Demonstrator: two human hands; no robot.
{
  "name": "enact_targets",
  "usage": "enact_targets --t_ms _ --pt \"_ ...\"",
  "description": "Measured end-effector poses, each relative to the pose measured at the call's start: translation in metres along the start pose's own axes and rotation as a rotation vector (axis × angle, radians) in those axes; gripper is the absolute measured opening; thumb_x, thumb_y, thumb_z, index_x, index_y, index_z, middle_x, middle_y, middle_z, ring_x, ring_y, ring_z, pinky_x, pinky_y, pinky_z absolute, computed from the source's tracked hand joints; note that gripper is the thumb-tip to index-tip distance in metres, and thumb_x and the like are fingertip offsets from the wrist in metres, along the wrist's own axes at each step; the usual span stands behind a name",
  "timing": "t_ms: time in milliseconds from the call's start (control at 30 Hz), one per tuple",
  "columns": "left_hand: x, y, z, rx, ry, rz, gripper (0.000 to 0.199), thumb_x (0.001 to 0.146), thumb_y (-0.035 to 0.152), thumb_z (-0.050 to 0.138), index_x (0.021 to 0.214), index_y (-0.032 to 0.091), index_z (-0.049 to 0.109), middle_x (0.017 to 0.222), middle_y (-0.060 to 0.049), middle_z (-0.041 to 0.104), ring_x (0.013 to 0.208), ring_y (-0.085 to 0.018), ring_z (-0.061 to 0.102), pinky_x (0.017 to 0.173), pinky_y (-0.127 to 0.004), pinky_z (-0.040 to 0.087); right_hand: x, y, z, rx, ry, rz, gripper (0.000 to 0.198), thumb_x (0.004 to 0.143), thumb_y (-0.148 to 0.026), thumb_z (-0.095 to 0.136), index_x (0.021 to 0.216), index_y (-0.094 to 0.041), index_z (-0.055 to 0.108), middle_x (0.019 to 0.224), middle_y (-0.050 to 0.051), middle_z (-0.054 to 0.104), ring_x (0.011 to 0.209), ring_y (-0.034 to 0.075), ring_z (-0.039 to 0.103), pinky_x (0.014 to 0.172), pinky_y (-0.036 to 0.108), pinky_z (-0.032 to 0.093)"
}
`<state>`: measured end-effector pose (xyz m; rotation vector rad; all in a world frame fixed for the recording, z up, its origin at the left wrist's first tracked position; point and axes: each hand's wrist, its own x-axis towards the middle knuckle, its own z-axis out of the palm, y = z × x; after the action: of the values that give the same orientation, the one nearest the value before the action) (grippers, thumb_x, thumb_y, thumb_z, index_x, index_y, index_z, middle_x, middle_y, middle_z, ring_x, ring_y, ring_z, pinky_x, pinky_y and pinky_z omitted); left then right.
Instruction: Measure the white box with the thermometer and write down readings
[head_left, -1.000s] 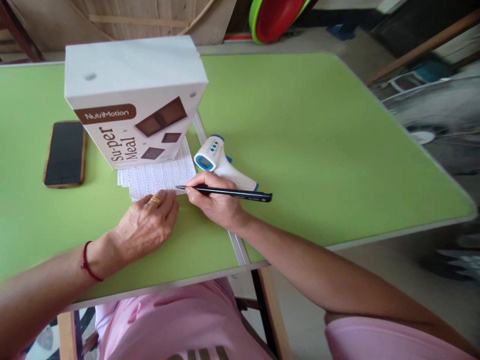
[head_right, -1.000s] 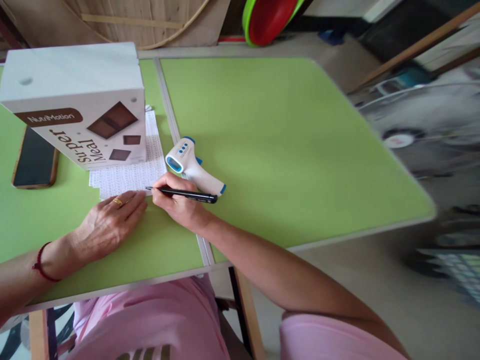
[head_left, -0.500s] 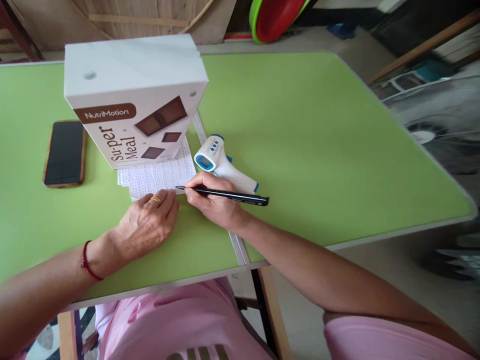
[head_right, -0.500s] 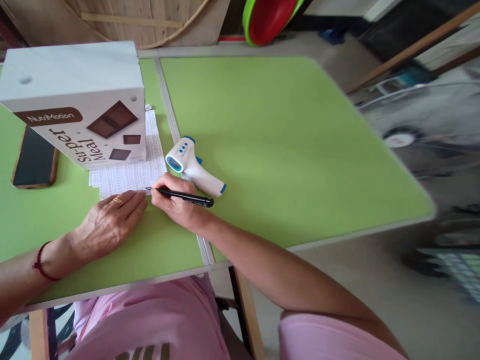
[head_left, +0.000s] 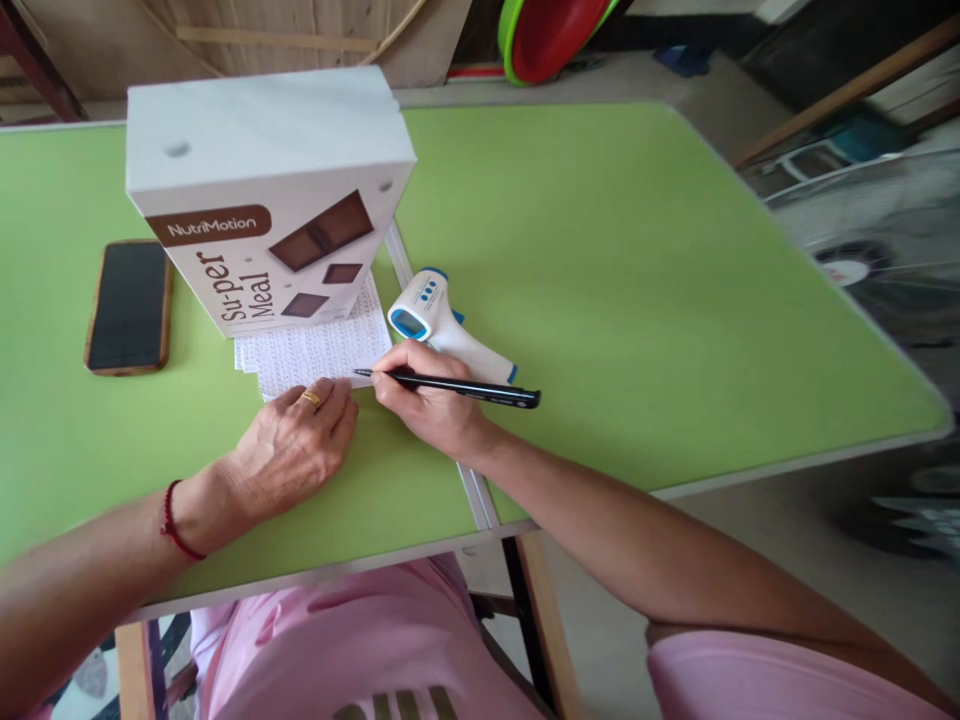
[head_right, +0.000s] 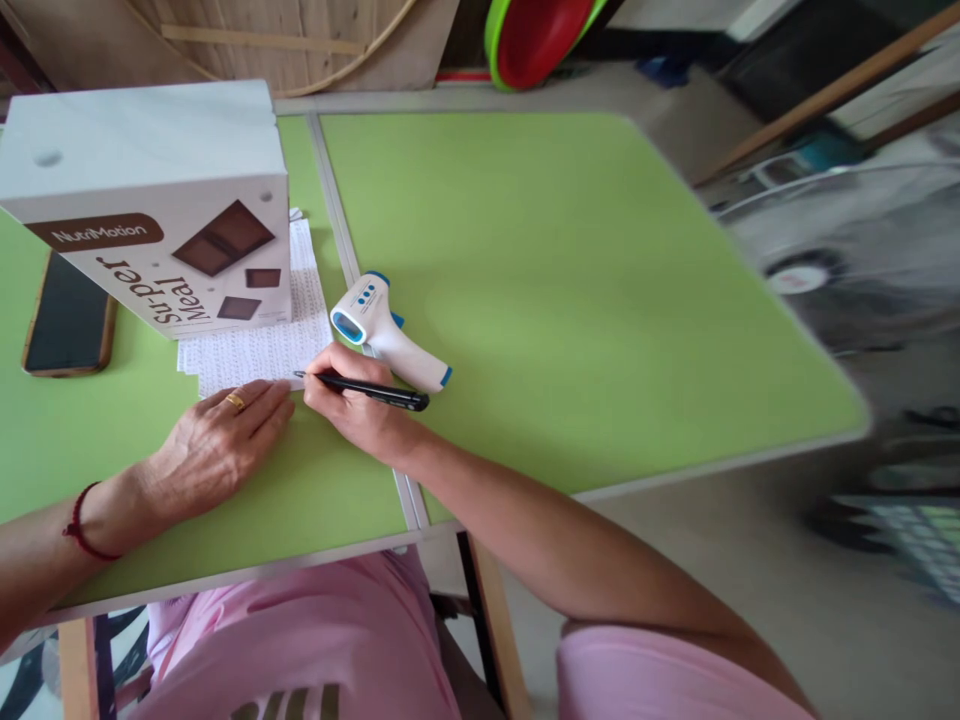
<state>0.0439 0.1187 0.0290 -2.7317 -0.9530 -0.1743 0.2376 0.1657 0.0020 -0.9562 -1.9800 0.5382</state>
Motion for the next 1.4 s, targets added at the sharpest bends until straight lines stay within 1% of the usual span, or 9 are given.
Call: enact_targets --t_ms 200,300,400,467,600,867,1033,1200,1400 --pt "0.0001 -0.0004 -0.0009 -0.022 -0.017 -0.005 0.034 0.095 0.004 0.033 0.110 0.005 0.064 0.117 -0.017 0.065 0.099 -0.023 0.061 0.074 -0.032 0.057 0.0002 0.0002 -0.0005 0.000 -0.023 -0.017 0.014 0.086 -0.022 0.055 0.073 -0.022 0.050 0.059 -0.005 0.058 0.050 0.009 0.049 0.048 0.022 0.042" --pt "-0.0003 -0.0009 -0.0010 -0.028 -0.001 -0.002 0.032 0.095 0.004 0.035 0.111 0.004 0.063 0.116 -0.018 0.065 0.099 -0.023 0.062 0.074 -0.032 0.056 -0.0002 0.0006 0.0000 0.003 -0.014 -0.010 0.014 0.086 -0.022 0.055 0.073 -0.022 0.050 0.059 -0.004 0.058 0.051 0.009 0.051 0.049 0.022 0.042" --pt "-0.0002 -0.0014 -0.0011 -0.010 0.003 0.004 0.029 0.095 0.005 0.038 0.110 0.006 0.063 0.116 -0.016 0.065 0.098 -0.022 0.062 0.074 -0.031 0.056 -0.0001 0.0006 0.0000 0.003 -0.004 -0.004 0.013 0.087 -0.023 0.055 0.074 -0.022 0.051 0.060 -0.004 0.059 0.051 0.009 0.051 0.049 0.022 0.043" --pt "0.0001 -0.0018 -0.0011 0.001 0.007 0.006 0.029 0.095 0.005 0.038 0.109 0.007 0.063 0.117 -0.015 0.065 0.097 -0.022 0.062 0.074 -0.031 0.056 0.0001 0.0004 -0.0003 -0.008 -0.003 -0.008 0.014 0.086 -0.023 0.055 0.073 -0.023 0.050 0.060 -0.004 0.059 0.051 0.010 0.051 0.049 0.022 0.043" --pt "0.0011 -0.0019 -0.0011 0.010 0.034 0.014 0.030 0.095 0.005 0.036 0.107 0.007 0.064 0.115 -0.015 0.066 0.095 -0.022 0.062 0.073 -0.031 0.056 0.0004 0.0000 -0.0010 -0.013 0.006 -0.018 0.013 0.086 -0.020 0.055 0.074 -0.023 0.050 0.060 -0.005 0.058 0.051 0.009 0.051 0.049 0.022 0.043" --pt "0.0008 -0.0026 -0.0007 0.019 0.014 0.017 0.031 0.096 0.006 0.036 0.106 0.008 0.065 0.116 -0.014 0.066 0.096 -0.021 0.062 0.074 -0.031 0.056 0.0010 -0.0001 -0.0014 -0.020 -0.016 -0.023 0.014 0.086 -0.019 0.055 0.073 -0.023 0.049 0.059 -0.005 0.056 0.052 0.010 0.051 0.051 0.023 0.043" --pt "0.0004 -0.0029 0.0004 0.030 0.067 0.026 0.030 0.095 0.006 0.037 0.105 0.006 0.065 0.114 -0.015 0.067 0.094 -0.022 0.062 0.072 -0.031 0.056 0.0010 -0.0009 -0.0016 -0.004 -0.008 -0.039 0.015 0.085 -0.017 0.055 0.072 -0.022 0.049 0.058 -0.005 0.055 0.050 0.008 0.050 0.049 0.021 0.042" --pt "0.0006 -0.0017 0.0010 0.012 0.106 0.015 0.030 0.094 0.004 0.037 0.102 0.005 0.066 0.110 -0.014 0.069 0.091 -0.023 0.064 0.069 -0.031 0.056 -0.0002 0.0001 -0.0031 0.009 0.044 0.014 0.014 0.085 -0.020 0.055 0.072 -0.022 0.052 0.059 -0.005 0.057 0.049 0.008 0.047 0.048 0.021 0.041" --pt "0.0014 -0.0025 0.0003 0.000 0.064 0.013 0.031 0.095 0.003 0.035 0.102 0.006 0.065 0.111 -0.015 0.067 0.092 -0.023 0.063 0.070 -0.032 0.056 0.0009 0.0007 -0.0046 -0.012 0.058 0.004 0.014 0.082 -0.015 0.056 0.071 -0.022 0.051 0.059 -0.005 0.056 0.049 0.008 0.046 0.048 0.021 0.040"
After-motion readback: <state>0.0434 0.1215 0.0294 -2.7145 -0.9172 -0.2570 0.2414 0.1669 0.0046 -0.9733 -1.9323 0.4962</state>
